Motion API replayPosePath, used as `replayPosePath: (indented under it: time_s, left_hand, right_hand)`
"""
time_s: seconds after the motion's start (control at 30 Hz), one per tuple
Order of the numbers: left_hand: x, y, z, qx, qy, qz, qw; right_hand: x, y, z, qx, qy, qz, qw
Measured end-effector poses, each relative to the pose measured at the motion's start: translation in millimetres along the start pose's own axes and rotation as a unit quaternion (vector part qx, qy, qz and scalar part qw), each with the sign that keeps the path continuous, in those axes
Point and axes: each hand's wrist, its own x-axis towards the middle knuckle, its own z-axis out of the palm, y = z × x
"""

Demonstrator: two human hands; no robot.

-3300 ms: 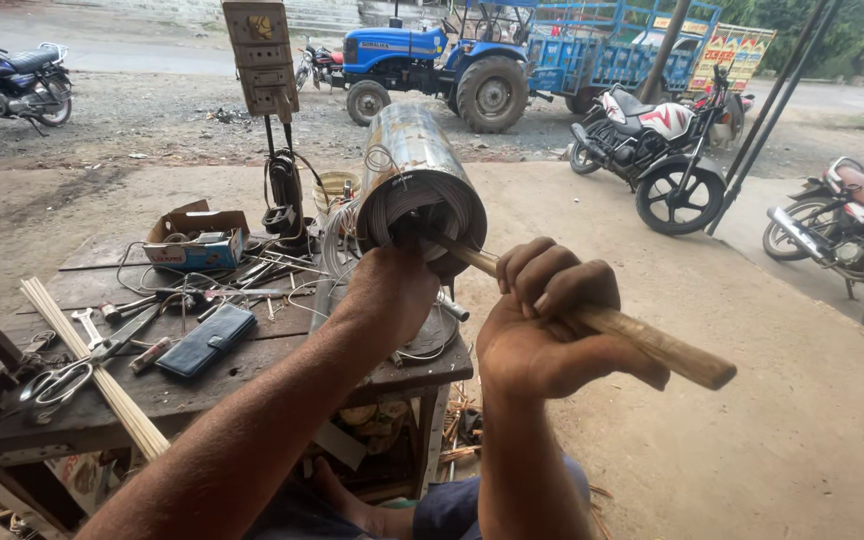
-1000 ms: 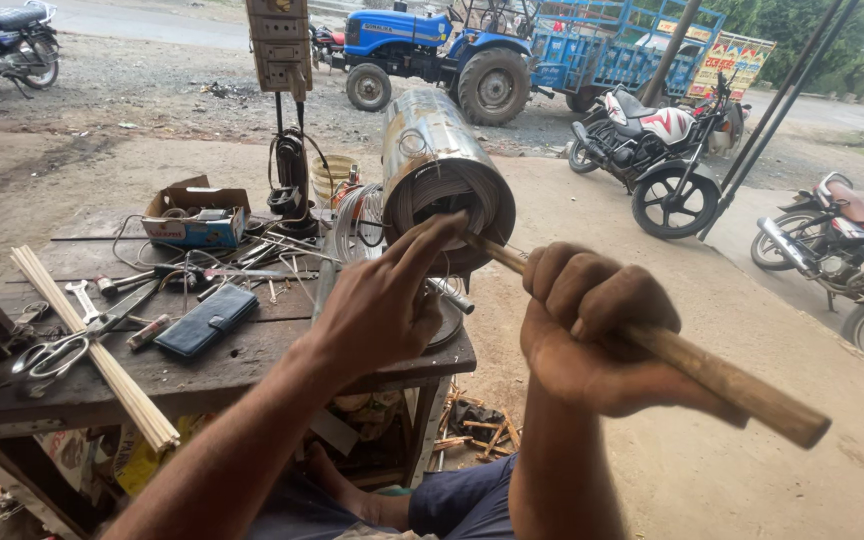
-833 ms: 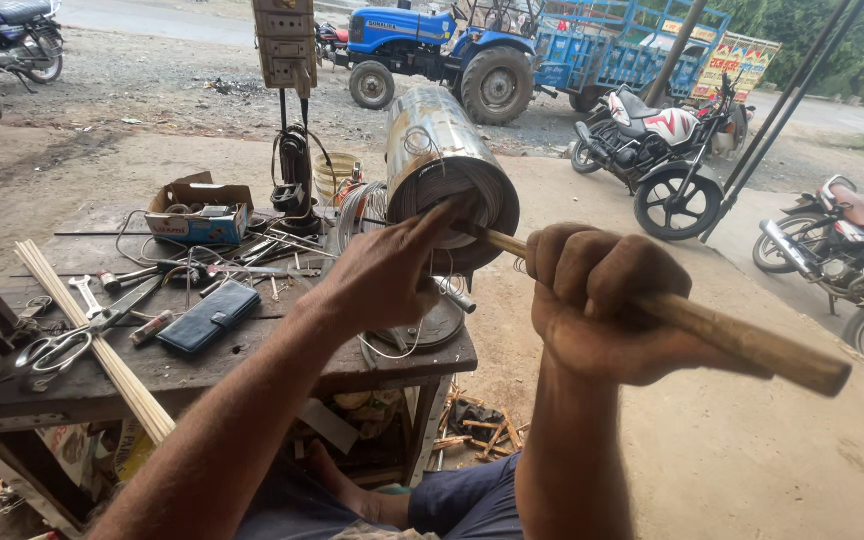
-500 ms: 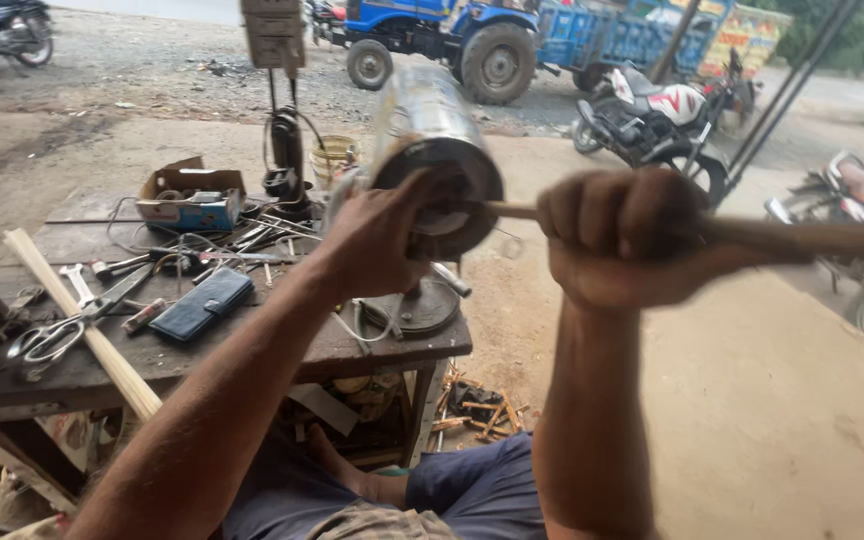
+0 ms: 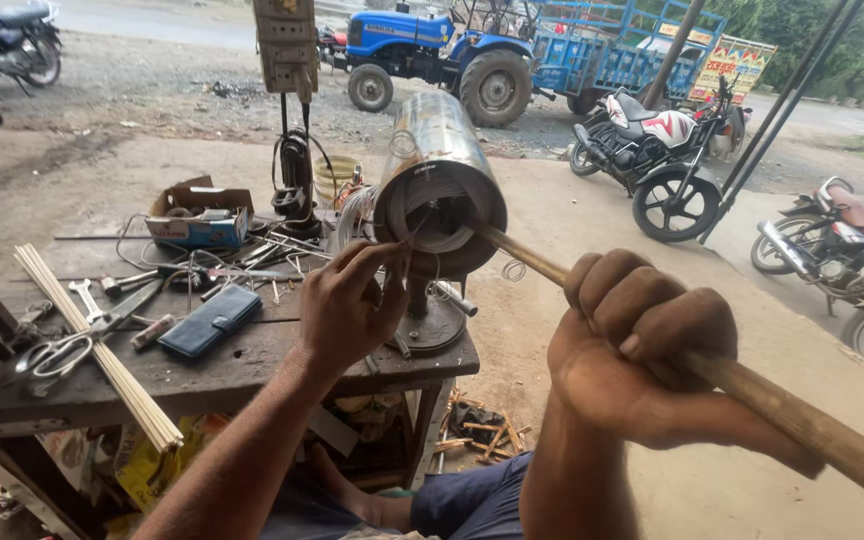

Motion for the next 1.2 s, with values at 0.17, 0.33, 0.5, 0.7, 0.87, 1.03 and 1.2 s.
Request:
replayPosePath:
  time_s: [0.17,0.33,0.5,0.7,0.87,1.03,1.2]
  left_hand:
    - [-13,-13,-11,-0.001,0.067,-0.025,0.997]
    - [-11,-13,-8,0.031,-0.031,-0.033,0.998]
    - [-17,15,10,-0.015,-0.070,-0.053,0.996]
    - [-12,46,40,-0.106,-0.056,-0.010,0.993]
    - [-18,42,53,-0.085,-0.084,0.028,0.992]
    - [-33,12,55,-0.125,-0.080,-0.025,0.989]
    - [-37,-11,37,-0.116,-0.008,-0.009,0.993]
  right_hand:
    - [-1,27,14,-0.016,0.010,-0.004,1.000]
    - [1,35,21,0.011,0.011,0.002,1.000]
    - [-4,13,24,0.024,0.015,-0.039,0.999]
    - [-4,22,32,-0.004,0.008,-0.038,0.999]
    - [0,46,34,-0.055,0.021,-0.003,0.998]
    - [-8,42,27,0.010,0.043,-0.005,0.999]
    - [-5,46,23,-0.030,0.045,-0.036,0.998]
